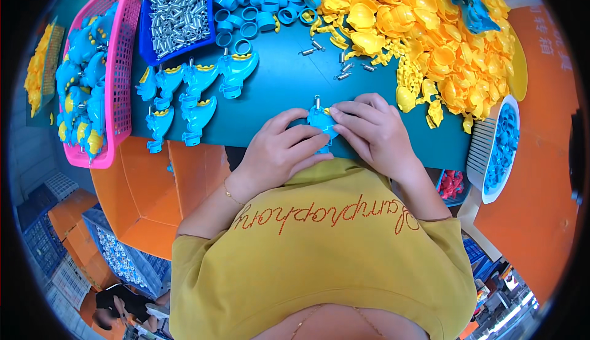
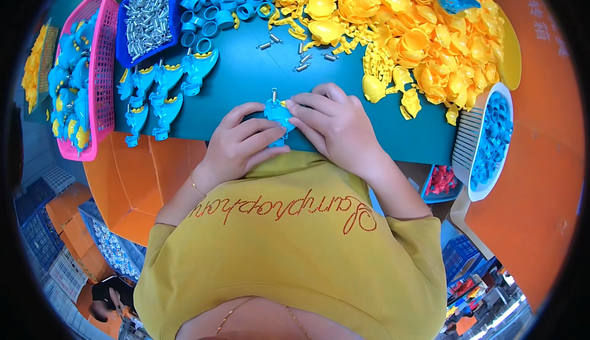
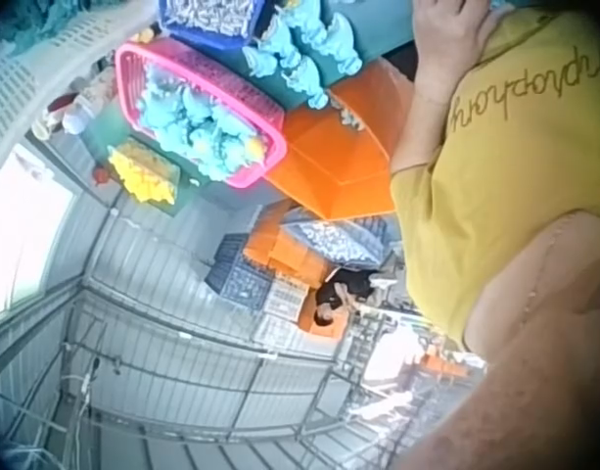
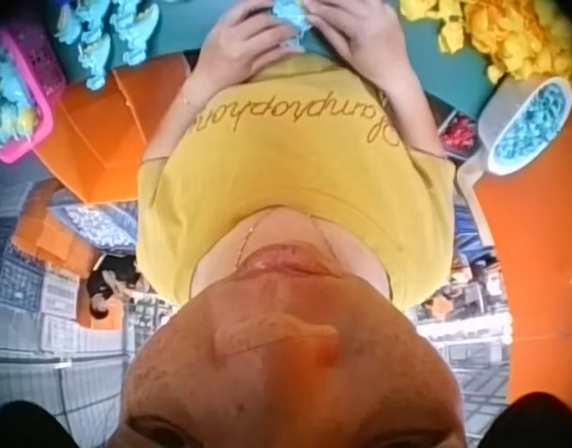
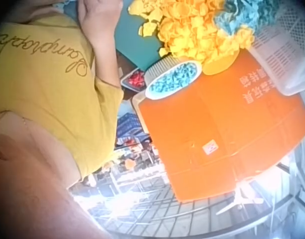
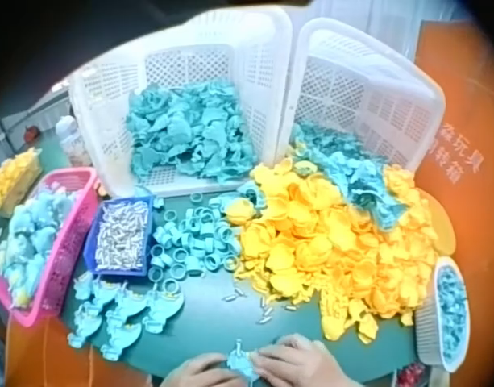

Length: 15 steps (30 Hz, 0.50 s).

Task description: Assembling small blue plastic dinosaur toys by inserting yellow components into the body.

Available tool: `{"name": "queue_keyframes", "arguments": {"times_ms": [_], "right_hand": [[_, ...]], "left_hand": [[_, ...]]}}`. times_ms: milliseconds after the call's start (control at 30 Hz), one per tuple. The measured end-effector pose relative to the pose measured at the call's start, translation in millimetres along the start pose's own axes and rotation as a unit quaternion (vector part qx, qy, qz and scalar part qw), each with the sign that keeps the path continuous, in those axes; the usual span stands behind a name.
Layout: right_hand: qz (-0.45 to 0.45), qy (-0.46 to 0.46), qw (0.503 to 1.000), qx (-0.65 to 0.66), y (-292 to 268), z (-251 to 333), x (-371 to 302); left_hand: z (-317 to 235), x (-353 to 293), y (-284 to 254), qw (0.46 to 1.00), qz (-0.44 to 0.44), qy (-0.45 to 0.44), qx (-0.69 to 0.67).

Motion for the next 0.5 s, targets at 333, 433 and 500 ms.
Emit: {"name": "queue_keyframes", "arguments": {"times_ms": [333, 433, 500], "right_hand": [[0.013, 0.029, 0.994, 0.105, -3.6, -15.7, 3.2], [-0.071, 0.05, 0.995, 0.05, -15.8, -22.7, 10.0], [-0.119, 0.068, 0.991, -0.008, -26.4, -32.6, 12.5]], "left_hand": [[-9.4, -13.7, -34.6, 0.984, 0.034, -0.028, 0.175], [-6.8, -33.3, -62.3, 0.964, 0.038, -0.092, 0.246], [-2.1, -43.1, -74.9, 0.951, 0.031, -0.122, 0.282]]}}
Point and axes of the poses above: each hand's wrist, its own x-axis towards the middle knuckle, its own y-axis out of the palm, z = x × y, the point moved 2 cm from there along x, towards the middle knuckle, and after that the axes turned 6 degrees about x, right-handed, at the moved point
